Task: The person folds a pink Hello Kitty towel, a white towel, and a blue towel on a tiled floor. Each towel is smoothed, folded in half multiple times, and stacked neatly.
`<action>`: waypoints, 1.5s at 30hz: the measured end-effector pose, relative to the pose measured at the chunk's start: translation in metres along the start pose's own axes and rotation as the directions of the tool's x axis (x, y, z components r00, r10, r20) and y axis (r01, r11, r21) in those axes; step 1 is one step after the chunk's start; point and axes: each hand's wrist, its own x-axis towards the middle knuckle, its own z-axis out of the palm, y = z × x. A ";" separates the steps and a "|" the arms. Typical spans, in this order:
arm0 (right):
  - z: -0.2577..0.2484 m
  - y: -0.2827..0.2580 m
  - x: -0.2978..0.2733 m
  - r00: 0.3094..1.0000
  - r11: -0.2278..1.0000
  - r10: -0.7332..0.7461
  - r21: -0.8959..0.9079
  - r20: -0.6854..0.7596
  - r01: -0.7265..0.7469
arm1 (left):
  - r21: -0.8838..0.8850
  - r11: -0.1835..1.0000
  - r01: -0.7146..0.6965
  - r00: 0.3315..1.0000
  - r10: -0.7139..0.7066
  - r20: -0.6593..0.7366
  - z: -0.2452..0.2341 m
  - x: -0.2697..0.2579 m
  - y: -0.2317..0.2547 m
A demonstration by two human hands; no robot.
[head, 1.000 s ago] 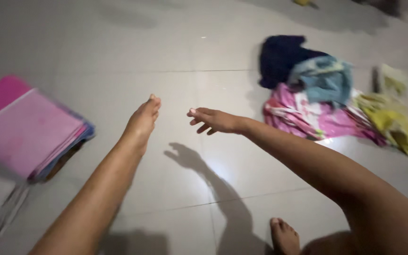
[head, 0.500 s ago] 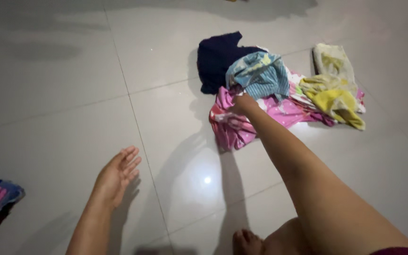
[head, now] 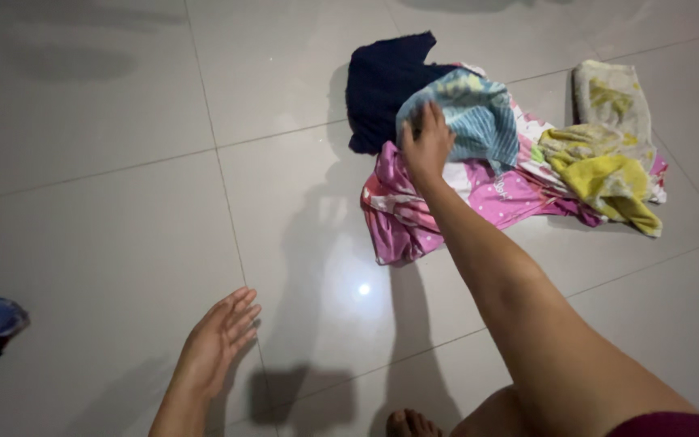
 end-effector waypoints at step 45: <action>-0.104 -0.300 -0.039 0.239 0.266 -0.814 0.705 0.530 -0.657 | -0.295 0.932 -0.211 0.972 0.232 0.036 0.007 -0.074 0.053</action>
